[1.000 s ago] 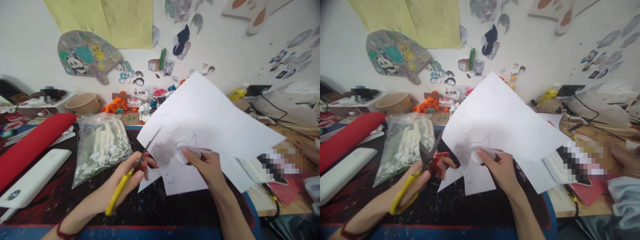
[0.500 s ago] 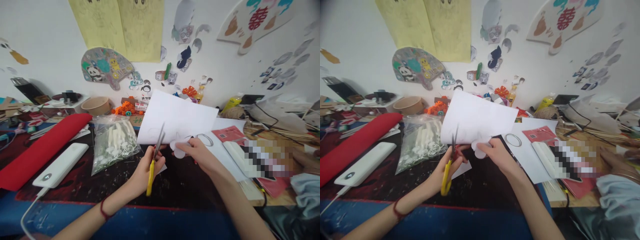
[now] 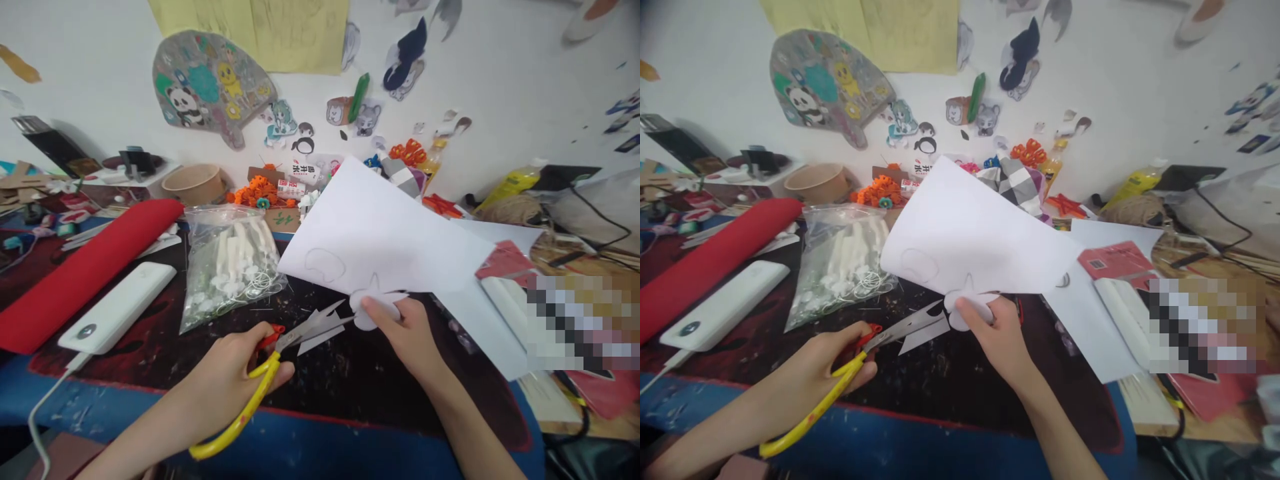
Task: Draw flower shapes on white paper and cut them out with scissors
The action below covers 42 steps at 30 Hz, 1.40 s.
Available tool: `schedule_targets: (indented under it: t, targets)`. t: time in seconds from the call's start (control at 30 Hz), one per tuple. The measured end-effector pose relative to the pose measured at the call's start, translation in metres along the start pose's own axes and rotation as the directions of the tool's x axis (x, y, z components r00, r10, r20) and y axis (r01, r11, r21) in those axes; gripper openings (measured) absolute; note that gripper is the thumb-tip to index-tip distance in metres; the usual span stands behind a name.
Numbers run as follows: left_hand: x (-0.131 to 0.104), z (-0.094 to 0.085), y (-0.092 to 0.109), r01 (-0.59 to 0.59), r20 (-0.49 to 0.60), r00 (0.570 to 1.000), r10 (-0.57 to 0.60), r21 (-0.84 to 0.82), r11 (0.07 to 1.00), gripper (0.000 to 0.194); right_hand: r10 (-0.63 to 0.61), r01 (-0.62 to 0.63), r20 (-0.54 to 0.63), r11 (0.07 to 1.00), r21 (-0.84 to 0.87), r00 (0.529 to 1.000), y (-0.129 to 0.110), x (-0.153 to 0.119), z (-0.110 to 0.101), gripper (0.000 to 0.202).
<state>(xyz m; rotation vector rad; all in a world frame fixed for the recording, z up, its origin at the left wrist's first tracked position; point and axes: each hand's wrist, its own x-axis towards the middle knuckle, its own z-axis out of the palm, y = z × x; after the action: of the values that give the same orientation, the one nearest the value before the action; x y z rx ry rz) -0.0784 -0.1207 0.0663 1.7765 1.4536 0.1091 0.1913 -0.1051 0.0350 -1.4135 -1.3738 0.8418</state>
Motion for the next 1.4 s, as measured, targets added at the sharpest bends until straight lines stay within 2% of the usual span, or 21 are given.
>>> schedule_targets:
  t: [0.07, 0.13, 0.33, 0.53, 0.8, 1.07, 1.4]
  targets:
    - [0.004, 0.0, 0.0, -0.003, -0.002, 1.0, 0.003, -0.027, 1.0, 0.034, -0.034, 0.033, -0.008, 0.997, -0.068, 0.999, -0.001, -0.004, -0.001, 0.039]
    - [0.006, -0.001, 0.002, -0.001, 0.017, 1.0, 0.002, -0.056, 0.998, 0.035, -0.046, 0.048, 0.027, 0.997, -0.066, 0.999, -0.001, -0.007, -0.002, 0.044]
    - [0.004, -0.008, 0.008, 0.03, 0.092, 0.996, -0.024, -0.067, 0.997, 0.042, -0.021, 0.014, 0.108, 0.998, 0.067, 0.994, -0.004, -0.013, 0.0, 0.038]
    - [0.007, -0.006, 0.013, 0.001, 0.171, 0.985, 0.026, -0.157, 0.988, 0.044, -0.019, -0.011, 0.184, 0.987, 0.161, 0.983, -0.006, -0.014, 0.001, 0.039]
    - [0.016, -0.004, 0.032, -0.04, -0.031, 0.999, 0.041, 0.029, 0.999, 0.033, 0.054, -0.099, 0.249, 0.98, 0.171, 0.967, -0.005, -0.018, 0.0, 0.039]
    - [0.021, 0.006, 0.034, -0.086, -0.079, 0.994, 0.082, -0.048, 0.995, 0.032, 0.151, -0.199, 0.27, 0.966, 0.162, 0.951, -0.004, -0.021, -0.001, 0.039]
    - [0.027, 0.01, 0.046, -0.093, -0.14, 0.987, 0.079, -0.097, 0.991, 0.04, 0.09, -0.197, 0.289, 0.909, 0.366, 0.953, 0.0, -0.022, 0.01, 0.039]
